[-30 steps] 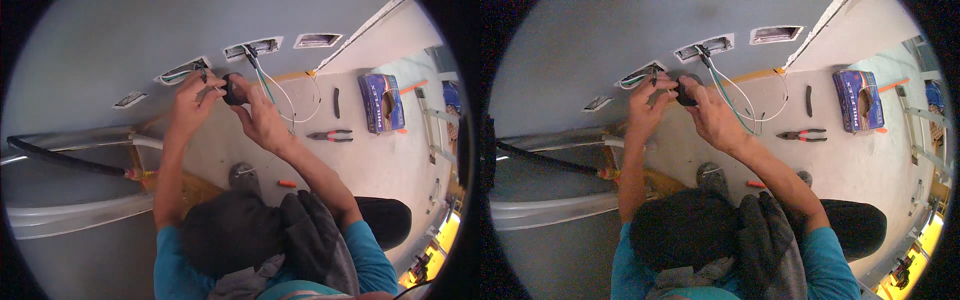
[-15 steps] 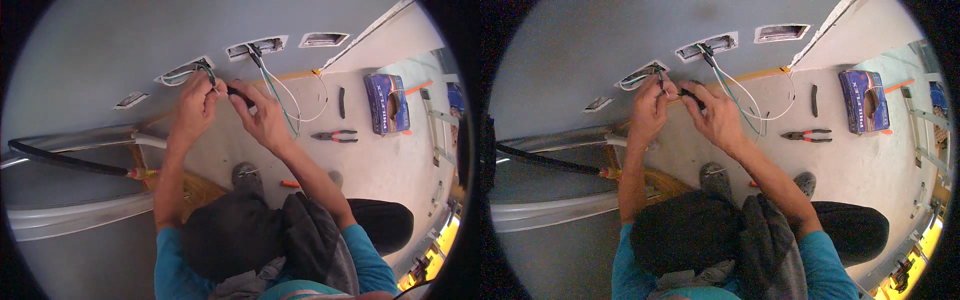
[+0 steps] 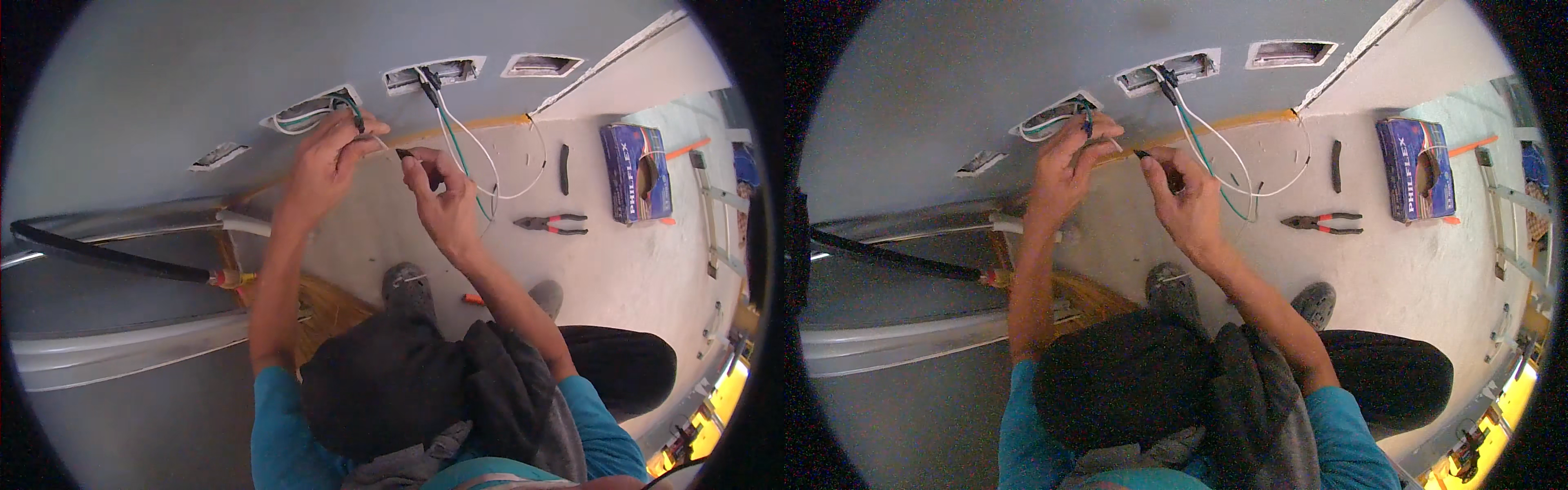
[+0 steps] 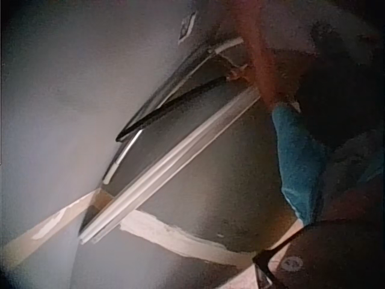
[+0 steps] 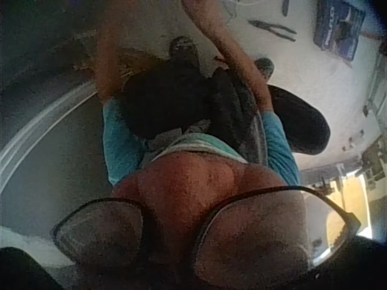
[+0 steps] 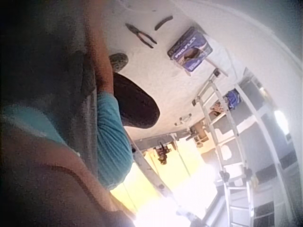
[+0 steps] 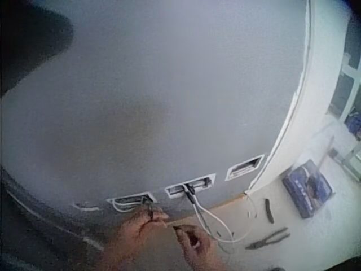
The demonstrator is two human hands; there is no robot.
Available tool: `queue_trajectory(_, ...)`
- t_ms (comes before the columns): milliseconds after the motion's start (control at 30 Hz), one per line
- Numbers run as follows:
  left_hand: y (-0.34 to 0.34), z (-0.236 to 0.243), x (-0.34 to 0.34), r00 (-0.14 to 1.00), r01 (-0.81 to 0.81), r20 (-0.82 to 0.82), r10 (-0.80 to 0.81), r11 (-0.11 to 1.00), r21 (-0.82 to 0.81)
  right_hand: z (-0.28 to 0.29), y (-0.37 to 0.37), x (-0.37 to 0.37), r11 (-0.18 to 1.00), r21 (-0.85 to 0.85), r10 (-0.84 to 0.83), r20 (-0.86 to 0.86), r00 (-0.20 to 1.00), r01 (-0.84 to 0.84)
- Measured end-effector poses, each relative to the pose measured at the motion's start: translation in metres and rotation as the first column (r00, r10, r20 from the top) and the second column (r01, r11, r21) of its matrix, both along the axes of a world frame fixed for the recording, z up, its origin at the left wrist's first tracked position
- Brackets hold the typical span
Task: The person prepares electrical wiring for installation into a wall-mounted box by wrapping several wires together with electrical tape and trimming them using a pair of wire cutters.
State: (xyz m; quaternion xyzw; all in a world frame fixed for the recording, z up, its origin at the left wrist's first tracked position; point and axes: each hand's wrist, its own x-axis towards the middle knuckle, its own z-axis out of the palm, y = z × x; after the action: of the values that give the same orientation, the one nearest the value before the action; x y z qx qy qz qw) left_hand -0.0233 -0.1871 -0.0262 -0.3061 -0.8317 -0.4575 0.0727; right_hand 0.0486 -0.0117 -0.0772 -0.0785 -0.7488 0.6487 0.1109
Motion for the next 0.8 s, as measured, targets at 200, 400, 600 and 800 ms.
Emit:
queue_trajectory(200,0.009,-0.007,-0.005,0.995,-0.076,-0.061,0.081,0.994,0.077,0.015,-0.016,0.001,0.996,-0.070,-0.056,-0.043,0.997,0.053)
queue_trajectory(400,0.012,-0.010,-0.011,0.980,-0.050,-0.187,0.065,0.995,0.083,0.011,-0.022,-0.008,0.987,-0.070,-0.147,0.006,0.989,0.147)
queue_trajectory(600,0.013,-0.012,-0.011,0.987,-0.070,-0.139,0.083,0.993,0.092,0.010,-0.026,-0.012,0.980,-0.123,-0.160,-0.026,0.987,0.156)
queue_trajectory(800,0.012,-0.013,-0.012,0.987,-0.043,-0.153,0.058,0.995,0.095,0.014,-0.026,-0.014,0.981,-0.107,-0.165,-0.024,0.986,0.161)
